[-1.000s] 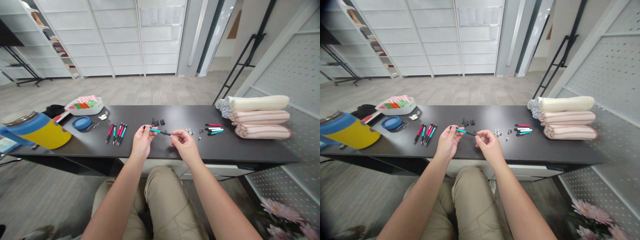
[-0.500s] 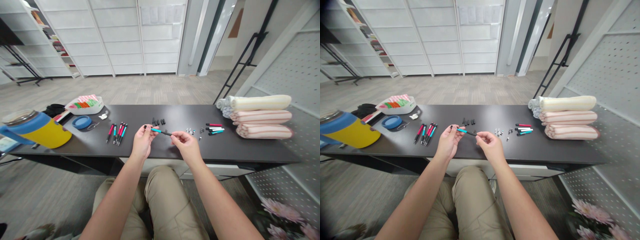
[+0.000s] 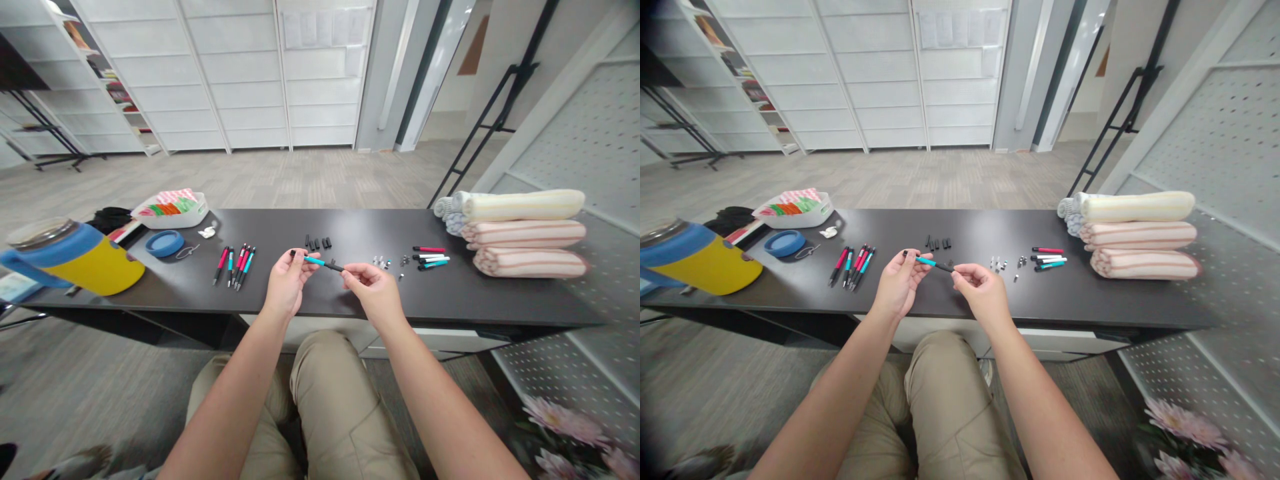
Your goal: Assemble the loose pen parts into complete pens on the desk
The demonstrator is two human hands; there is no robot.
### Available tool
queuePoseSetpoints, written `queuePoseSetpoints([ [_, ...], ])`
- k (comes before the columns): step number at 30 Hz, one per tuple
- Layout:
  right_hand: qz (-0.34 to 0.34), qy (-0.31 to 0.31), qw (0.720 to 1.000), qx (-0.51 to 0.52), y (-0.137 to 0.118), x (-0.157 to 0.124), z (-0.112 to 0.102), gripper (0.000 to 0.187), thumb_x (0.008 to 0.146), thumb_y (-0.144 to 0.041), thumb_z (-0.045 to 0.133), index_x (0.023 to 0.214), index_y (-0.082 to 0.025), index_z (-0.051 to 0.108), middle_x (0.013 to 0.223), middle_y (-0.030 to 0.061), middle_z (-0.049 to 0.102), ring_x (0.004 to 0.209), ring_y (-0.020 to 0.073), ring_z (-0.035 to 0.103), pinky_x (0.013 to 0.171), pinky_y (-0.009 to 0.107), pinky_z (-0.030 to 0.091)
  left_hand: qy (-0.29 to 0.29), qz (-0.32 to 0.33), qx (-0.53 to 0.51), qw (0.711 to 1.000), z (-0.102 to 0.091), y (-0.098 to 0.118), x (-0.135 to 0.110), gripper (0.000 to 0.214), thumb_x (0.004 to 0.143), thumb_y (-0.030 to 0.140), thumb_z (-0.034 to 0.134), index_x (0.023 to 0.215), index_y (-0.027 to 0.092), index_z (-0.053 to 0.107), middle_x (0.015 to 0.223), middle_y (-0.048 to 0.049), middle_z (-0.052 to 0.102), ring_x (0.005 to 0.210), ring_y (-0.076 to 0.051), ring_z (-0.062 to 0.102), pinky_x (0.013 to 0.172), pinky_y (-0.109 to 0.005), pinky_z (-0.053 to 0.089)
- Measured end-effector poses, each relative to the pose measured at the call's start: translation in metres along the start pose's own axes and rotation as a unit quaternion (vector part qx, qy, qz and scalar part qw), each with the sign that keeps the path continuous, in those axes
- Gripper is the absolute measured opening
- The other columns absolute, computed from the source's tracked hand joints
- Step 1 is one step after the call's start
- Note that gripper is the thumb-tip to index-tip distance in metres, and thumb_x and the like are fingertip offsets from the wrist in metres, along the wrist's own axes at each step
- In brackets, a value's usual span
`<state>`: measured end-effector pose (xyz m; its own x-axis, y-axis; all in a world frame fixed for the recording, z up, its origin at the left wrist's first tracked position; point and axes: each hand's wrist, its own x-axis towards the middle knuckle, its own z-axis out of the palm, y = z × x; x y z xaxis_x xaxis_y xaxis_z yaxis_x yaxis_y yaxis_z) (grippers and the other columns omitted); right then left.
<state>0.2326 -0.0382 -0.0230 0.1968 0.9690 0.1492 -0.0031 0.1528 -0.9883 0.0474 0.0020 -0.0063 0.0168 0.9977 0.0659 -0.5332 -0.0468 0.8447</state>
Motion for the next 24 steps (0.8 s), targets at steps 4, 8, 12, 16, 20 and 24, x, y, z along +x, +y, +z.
queuePoseSetpoints([
  [4,-0.001,0.002,1.000,-0.002,-0.0009,-0.0003,0.0003,0.036,0.079,-0.050,0.085,0.096,-0.019,0.080,0.079,0.0060,0.078,0.067,0.0186,0.071,0.068,0.032,0.060,-0.009,-0.002,0.001,1.000,-0.0008,-0.0002,-0.0001,0.036,0.089,0.046,0.080,0.101,0.016,0.064,0.107,-0.0129,0.079,0.082,-0.014,0.074,0.089,-0.031,0.057],
  [8,-0.001,0.003,1.000,-0.002,-0.0007,-0.0004,0.0008,0.036,0.078,-0.050,0.085,0.096,-0.018,0.080,0.079,0.0064,0.078,0.068,0.0190,0.072,0.069,0.032,0.060,-0.014,-0.002,0.003,1.000,0.0001,0.0007,-0.0012,0.037,0.089,0.047,0.080,0.101,0.016,0.064,0.105,-0.0128,0.079,0.082,-0.014,0.074,0.089,-0.030,0.057],
  [12,-0.001,0.002,1.000,-0.002,-0.0022,-0.0008,0.0010,0.036,0.078,-0.050,0.085,0.095,-0.018,0.080,0.078,0.0064,0.077,0.067,0.0191,0.071,0.068,0.032,0.060,-0.015,-0.007,0.008,1.000,0.0011,0.0015,-0.0018,0.038,0.088,0.048,0.080,0.100,0.016,0.064,0.105,-0.0122,0.080,0.080,-0.014,0.074,0.087,-0.030,0.057],
  [16,0.001,0.005,1.000,-0.004,-0.0054,-0.0013,0.0011,0.036,0.077,-0.051,0.085,0.094,-0.019,0.079,0.077,0.0063,0.077,0.067,0.0192,0.071,0.067,0.032,0.060,-0.017,-0.009,0.005,1.000,0.0012,0.0016,-0.0018,0.037,0.088,0.048,0.080,0.100,0.016,0.064,0.105,-0.0126,0.079,0.080,-0.014,0.074,0.088,-0.030,0.057],
  [20,0.001,0.005,1.000,-0.005,-0.0053,-0.0013,0.0009,0.038,0.076,-0.052,0.085,0.094,-0.019,0.079,0.078,0.0068,0.077,0.068,0.0201,0.072,0.068,0.033,0.061,-0.020,-0.009,0.011,1.000,0.0010,0.0014,-0.0019,0.038,0.088,0.049,0.080,0.099,0.017,0.065,0.106,-0.0126,0.079,0.081,-0.014,0.074,0.089,-0.031,0.057],
  [24,0.001,0.008,1.000,0.007,-0.0024,-0.0010,0.0013,0.038,0.076,-0.051,0.086,0.095,-0.019,0.079,0.078,0.0061,0.077,0.067,0.0191,0.071,0.068,0.032,0.060,-0.024,-0.010,0.012,1.000,0.0010,0.0016,-0.0022,0.038,0.087,0.049,0.081,0.099,0.017,0.065,0.106,-0.0123,0.079,0.081,-0.014,0.074,0.088,-0.031,0.057],
])
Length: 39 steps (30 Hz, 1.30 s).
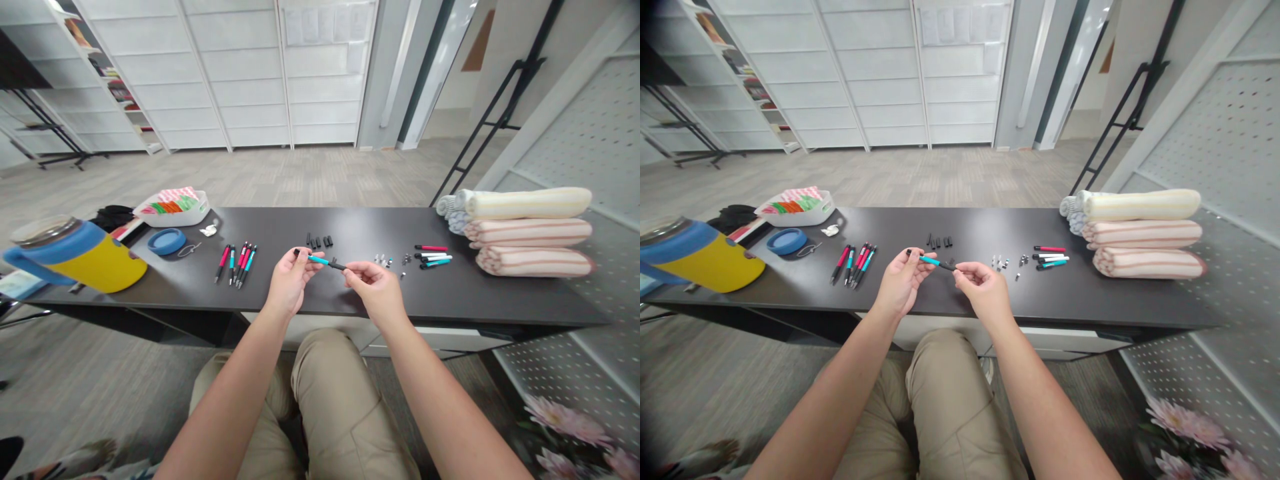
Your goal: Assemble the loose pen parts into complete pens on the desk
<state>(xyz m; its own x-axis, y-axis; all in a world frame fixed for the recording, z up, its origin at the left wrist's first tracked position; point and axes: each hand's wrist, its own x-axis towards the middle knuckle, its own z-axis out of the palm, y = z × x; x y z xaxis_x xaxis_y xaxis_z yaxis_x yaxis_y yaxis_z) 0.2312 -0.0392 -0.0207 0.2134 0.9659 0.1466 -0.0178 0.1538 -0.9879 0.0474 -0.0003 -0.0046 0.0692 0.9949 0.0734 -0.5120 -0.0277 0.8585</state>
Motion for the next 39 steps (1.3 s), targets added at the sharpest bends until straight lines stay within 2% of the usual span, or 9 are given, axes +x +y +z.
queuePoseSetpoints([
  [12,0.006,0.007,1.000,0.005,-0.006,-0.001,0.003,0.040,0.070,-0.051,0.088,0.092,-0.018,0.079,0.076,0.0060,0.076,0.064,0.0178,0.068,0.064,0.031,0.057,-0.020,-0.014,0.009,1.000,0.000,-0.002,0.001,0.038,0.087,0.048,0.081,0.099,0.017,0.064,0.104,-0.0124,0.080,0.081,-0.016,0.076,0.087,-0.032,0.059],
  [39,-0.001,-0.017,0.998,-0.062,-0.013,-0.002,0.002,0.036,0.073,-0.046,0.083,0.092,-0.016,0.080,0.078,0.0062,0.076,0.066,0.0166,0.065,0.064,0.028,0.050,-0.069,-0.042,0.041,0.996,0.003,0.000,-0.002,0.038,0.087,0.047,0.081,0.099,0.016,0.062,0.105,-0.0125,0.080,0.077,-0.014,0.075,0.085,-0.030,0.058],
])
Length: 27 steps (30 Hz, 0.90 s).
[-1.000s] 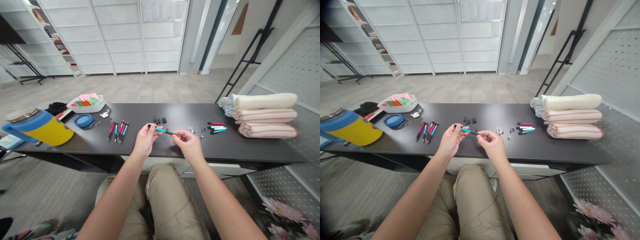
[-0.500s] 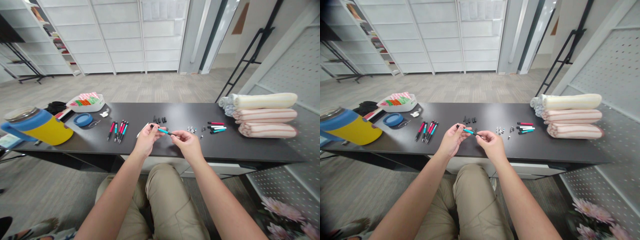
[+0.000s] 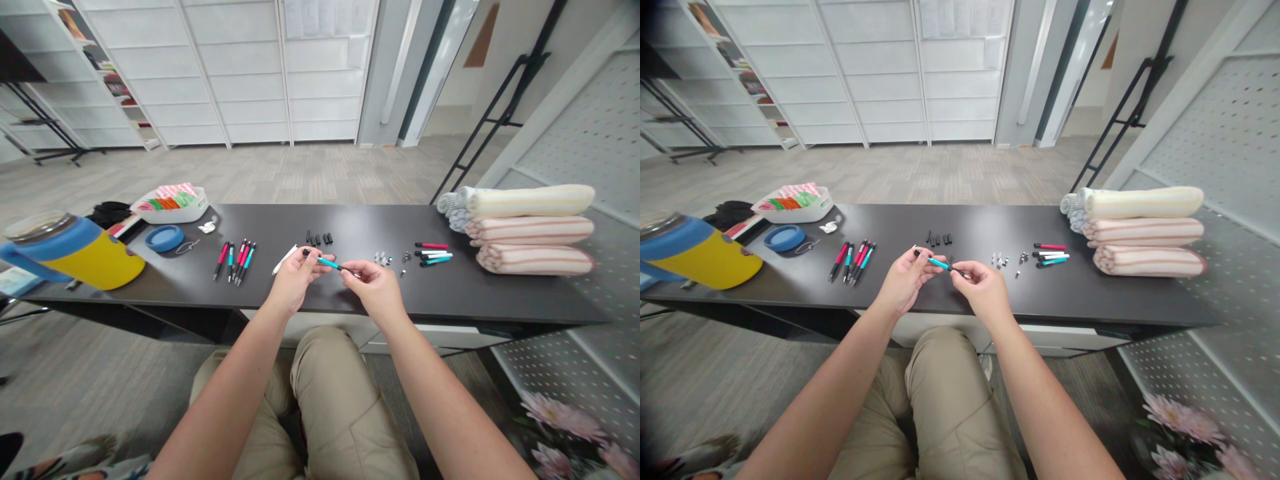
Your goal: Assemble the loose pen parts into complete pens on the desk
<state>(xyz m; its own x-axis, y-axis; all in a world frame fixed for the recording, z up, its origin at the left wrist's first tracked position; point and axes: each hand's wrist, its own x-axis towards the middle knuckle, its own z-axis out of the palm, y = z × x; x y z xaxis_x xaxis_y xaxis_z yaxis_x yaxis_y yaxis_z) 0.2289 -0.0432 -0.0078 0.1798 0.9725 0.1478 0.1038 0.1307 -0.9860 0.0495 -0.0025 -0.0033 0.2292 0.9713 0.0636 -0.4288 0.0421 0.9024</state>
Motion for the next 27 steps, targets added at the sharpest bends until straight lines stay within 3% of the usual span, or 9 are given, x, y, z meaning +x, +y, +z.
queuePoseSetpoints([
  [27,-0.020,-0.017,1.000,0.003,0.0034,0.0002,0.0008,0.033,0.077,-0.045,0.082,0.094,-0.017,0.080,0.083,0.0073,0.079,0.069,0.0180,0.068,0.066,0.029,0.053,-0.010,-0.001,0.019,1.000,0.0030,0.0001,-0.0013,0.037,0.088,0.048,0.080,0.099,0.016,0.063,0.103,-0.0119,0.080,0.078,-0.016,0.075,0.086,-0.032,0.057],
])
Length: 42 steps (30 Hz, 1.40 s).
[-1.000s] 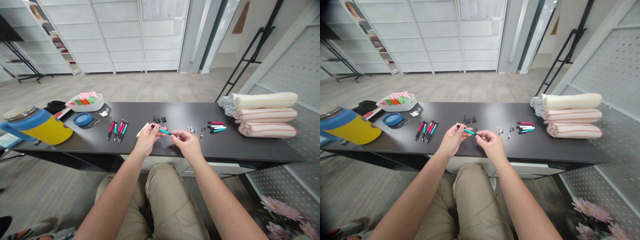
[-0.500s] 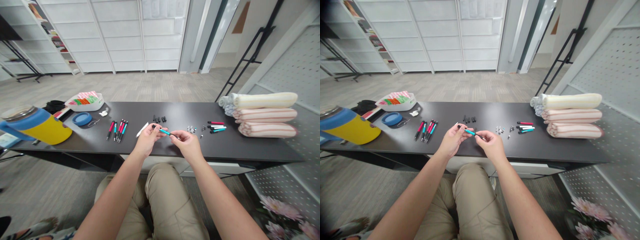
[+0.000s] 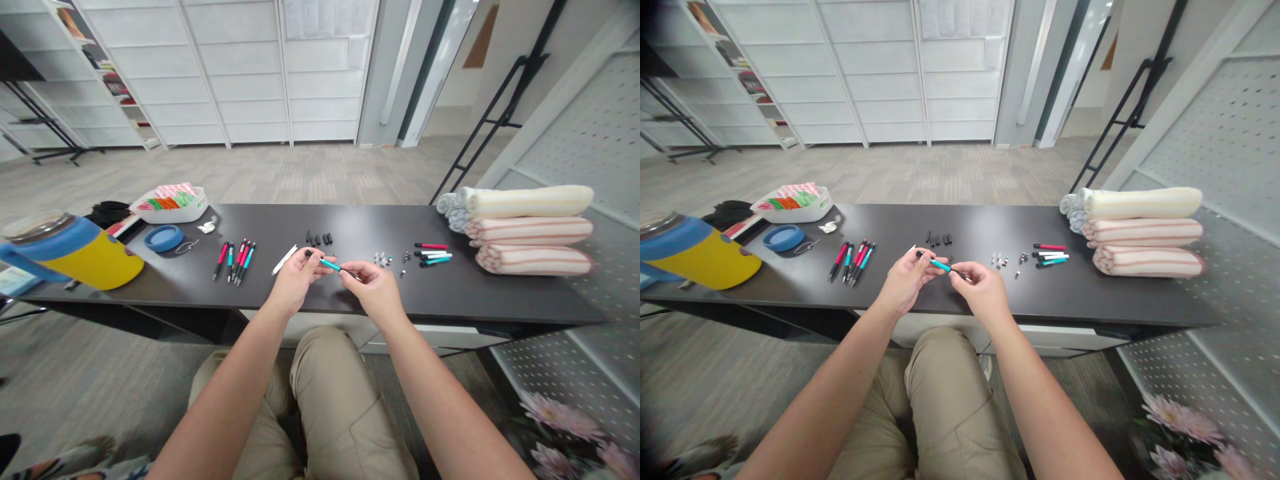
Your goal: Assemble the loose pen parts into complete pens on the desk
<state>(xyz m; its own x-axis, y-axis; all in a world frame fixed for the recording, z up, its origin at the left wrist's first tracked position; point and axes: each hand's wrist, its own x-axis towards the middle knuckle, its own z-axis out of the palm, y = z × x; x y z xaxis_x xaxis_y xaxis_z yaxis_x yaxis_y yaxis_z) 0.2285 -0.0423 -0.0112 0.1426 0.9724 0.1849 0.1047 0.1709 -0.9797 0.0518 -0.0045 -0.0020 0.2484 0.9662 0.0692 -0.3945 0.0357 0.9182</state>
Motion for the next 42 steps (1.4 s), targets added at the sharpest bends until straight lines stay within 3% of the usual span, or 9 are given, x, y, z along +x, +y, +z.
queuePoseSetpoints([
  [3,-0.007,-0.016,1.000,0.006,0.003,-0.001,0.003,0.035,0.079,-0.048,0.082,0.096,-0.017,0.079,0.086,0.0079,0.079,0.073,0.0195,0.070,0.069,0.030,0.055,0.014,0.013,-0.016,1.000,0.001,-0.002,0.001,0.037,0.087,0.048,0.080,0.097,0.015,0.065,0.097,-0.0106,0.079,0.078,-0.015,0.073,0.084,-0.031,0.057],
  [7,-0.009,-0.026,1.000,0.008,0.001,-0.005,0.001,0.041,0.090,-0.057,0.070,0.100,-0.018,0.080,0.093,0.0099,0.080,0.079,0.0211,0.073,0.076,0.033,0.058,0.081,0.043,-0.043,0.995,-0.001,-0.003,0.004,0.038,0.088,0.050,0.079,0.098,0.014,0.069,0.085,-0.0063,0.073,0.082,-0.015,0.070,0.078,-0.027,0.055],
  [10,-0.005,0.035,0.999,0.017,-0.002,-0.007,-0.017,0.050,0.098,-0.062,0.056,0.104,-0.017,0.077,0.097,0.0115,0.080,0.076,0.0208,0.072,0.076,0.035,0.059,0.108,0.061,-0.070,0.990,-0.003,-0.003,0.005,0.037,0.090,0.051,0.077,0.098,0.016,0.068,0.082,-0.0031,0.068,0.078,-0.013,0.066,0.074,-0.025,0.053],
  [12,-0.013,0.095,0.993,-0.062,-0.003,-0.006,-0.040,0.050,0.099,-0.062,0.055,0.105,-0.017,0.077,0.093,0.0107,0.079,0.072,0.0204,0.070,0.072,0.035,0.056,0.099,0.068,-0.077,0.990,-0.004,-0.003,0.006,0.037,0.093,0.053,0.073,0.097,0.017,0.066,0.077,-0.0015,0.066,0.073,-0.013,0.063,0.072,-0.025,0.052],
  [15,-0.042,0.158,0.945,-0.284,-0.006,-0.002,-0.080,0.039,0.097,-0.054,0.059,0.104,-0.020,0.078,0.093,0.0081,0.079,0.077,0.0219,0.069,0.076,0.035,0.052,0.078,0.068,-0.063,0.993,-0.003,-0.003,0.004,0.039,0.097,0.058,0.064,0.099,0.019,0.064,0.066,0.0012,0.059,0.063,-0.013,0.059,0.067,-0.026,0.051],
  [18,-0.072,0.119,0.888,-0.439,-0.007,0.004,-0.112,0.031,0.097,-0.042,0.056,0.105,-0.021,0.077,0.099,0.0086,0.078,0.086,0.0241,0.069,0.081,0.036,0.050,0.073,0.061,-0.051,0.994,0.000,-0.002,0.002,0.042,0.098,0.063,0.060,0.100,0.020,0.062,0.055,0.0068,0.045,0.050,-0.011,0.047,0.058,-0.025,0.048],
  [21,-0.078,0.071,0.853,-0.511,-0.004,0.010,-0.128,0.028,0.095,-0.037,0.057,0.107,-0.020,0.076,0.100,0.0096,0.077,0.095,0.0266,0.070,0.085,0.037,0.050,0.073,0.058,-0.050,0.994,0.002,-0.001,0.001,0.043,0.097,0.064,0.061,0.099,0.021,0.062,0.054,0.0099,0.035,0.043,-0.008,0.033,0.052,-0.024,0.044],
  [28,-0.075,0.035,0.817,-0.570,0.005,0.013,-0.127,0.028,0.096,-0.037,0.062,0.115,-0.019,0.073,0.102,0.0088,0.075,0.092,0.0251,0.070,0.082,0.035,0.049,0.051,0.036,-0.069,0.996,0.002,0.002,-0.001,0.034,0.096,0.052,0.064,0.101,0.018,0.064,0.063,0.0069,0.040,0.050,-0.009,0.037,0.055,-0.025,0.047],
  [42,-0.061,0.011,0.809,-0.585,0.005,0.015,-0.122,0.032,0.095,-0.037,0.066,0.122,-0.020,0.070,0.105,0.0092,0.071,0.090,0.0243,0.069,0.076,0.033,0.049,0.017,0.027,-0.036,0.999,-0.001,-0.003,0.000,0.028,0.098,0.045,0.061,0.103,0.017,0.064,0.066,0.0041,0.050,0.055,-0.010,0.045,0.060,-0.026,0.047],
])
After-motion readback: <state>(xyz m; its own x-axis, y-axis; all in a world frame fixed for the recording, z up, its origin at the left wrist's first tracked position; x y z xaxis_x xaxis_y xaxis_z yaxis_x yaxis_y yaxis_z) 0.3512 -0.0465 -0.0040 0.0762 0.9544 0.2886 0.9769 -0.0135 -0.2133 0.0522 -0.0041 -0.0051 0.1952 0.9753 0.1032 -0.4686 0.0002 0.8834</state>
